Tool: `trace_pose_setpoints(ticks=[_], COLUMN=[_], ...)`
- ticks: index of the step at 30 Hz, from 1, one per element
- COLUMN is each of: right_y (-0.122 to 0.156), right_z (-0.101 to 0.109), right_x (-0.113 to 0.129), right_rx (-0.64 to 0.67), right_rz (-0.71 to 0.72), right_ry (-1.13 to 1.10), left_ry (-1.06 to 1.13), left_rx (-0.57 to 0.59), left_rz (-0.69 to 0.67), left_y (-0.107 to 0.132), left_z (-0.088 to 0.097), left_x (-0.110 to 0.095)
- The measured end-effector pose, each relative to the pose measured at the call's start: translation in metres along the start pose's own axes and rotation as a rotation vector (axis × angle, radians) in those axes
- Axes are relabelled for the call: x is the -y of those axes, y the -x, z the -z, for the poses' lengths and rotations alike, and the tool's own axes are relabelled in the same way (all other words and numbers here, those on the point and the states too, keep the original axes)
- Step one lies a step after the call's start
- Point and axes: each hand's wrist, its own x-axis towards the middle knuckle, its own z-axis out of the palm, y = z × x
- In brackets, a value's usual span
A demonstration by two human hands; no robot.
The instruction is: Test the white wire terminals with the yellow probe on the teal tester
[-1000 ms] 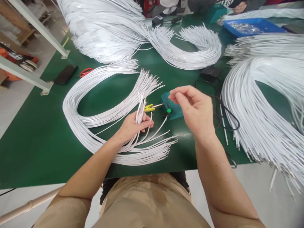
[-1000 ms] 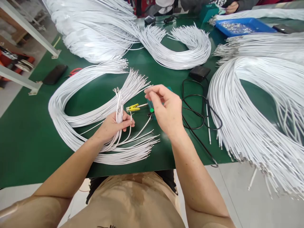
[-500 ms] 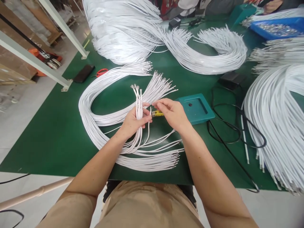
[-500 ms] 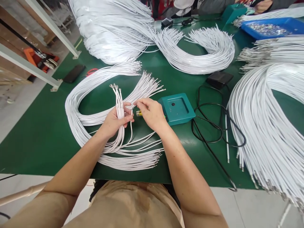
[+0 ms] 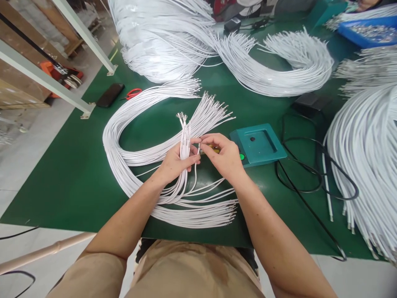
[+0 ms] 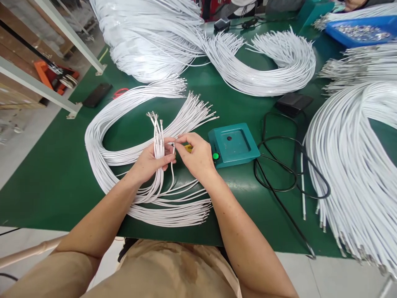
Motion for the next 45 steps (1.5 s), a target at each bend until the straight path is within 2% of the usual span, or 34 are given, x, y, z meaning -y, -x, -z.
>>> trace_pose_setpoints(ticks=[8,13,16,27,33,36,39,42,45], right_y=[0.000,-0.001,0.000,0.003,0.002,0.000,-0.001,-0.002,-0.003], right_z=[0.005,0.006,0.005,0.000,0.002,0.005,0.006,0.008,0.013], right_x=[0.001,0.003,0.005,0.005,0.004,0.006,0.008,0.006,0.002], right_rx=[0.043,-0.029,-0.019,-0.035,-0.028,0.002,0.090,0.180,0.162], right_rz=[0.161,0.140,0.149,0.241,0.172,0.083,0.037,0.057,0.146], right_ry=[0.281,0.229,0.188,0.329,0.339,0.267,0.243,0.357,0.554], left_ry=[0.044,0.032,0.022,-0.006,0.001,0.007,0.003,0.006,0.015], left_rx=[-0.020,-0.031,-0.039,-0.019,-0.026,-0.031,-0.019,-0.013,-0.011], left_rz=[0.007,0.024,0.011,0.010,0.028,0.031,0.026,0.026,0.052], left_y=[-0.003,-0.003,-0.002,-0.003,-0.003,-0.003,-0.003,-0.003,-0.004], left_z=[0.004,0.003,0.003,0.003,0.001,0.001,0.001,0.001,-0.001], left_x=[0.004,0.003,0.004,0.003,0.002,0.002,0.003,0.005,0.005])
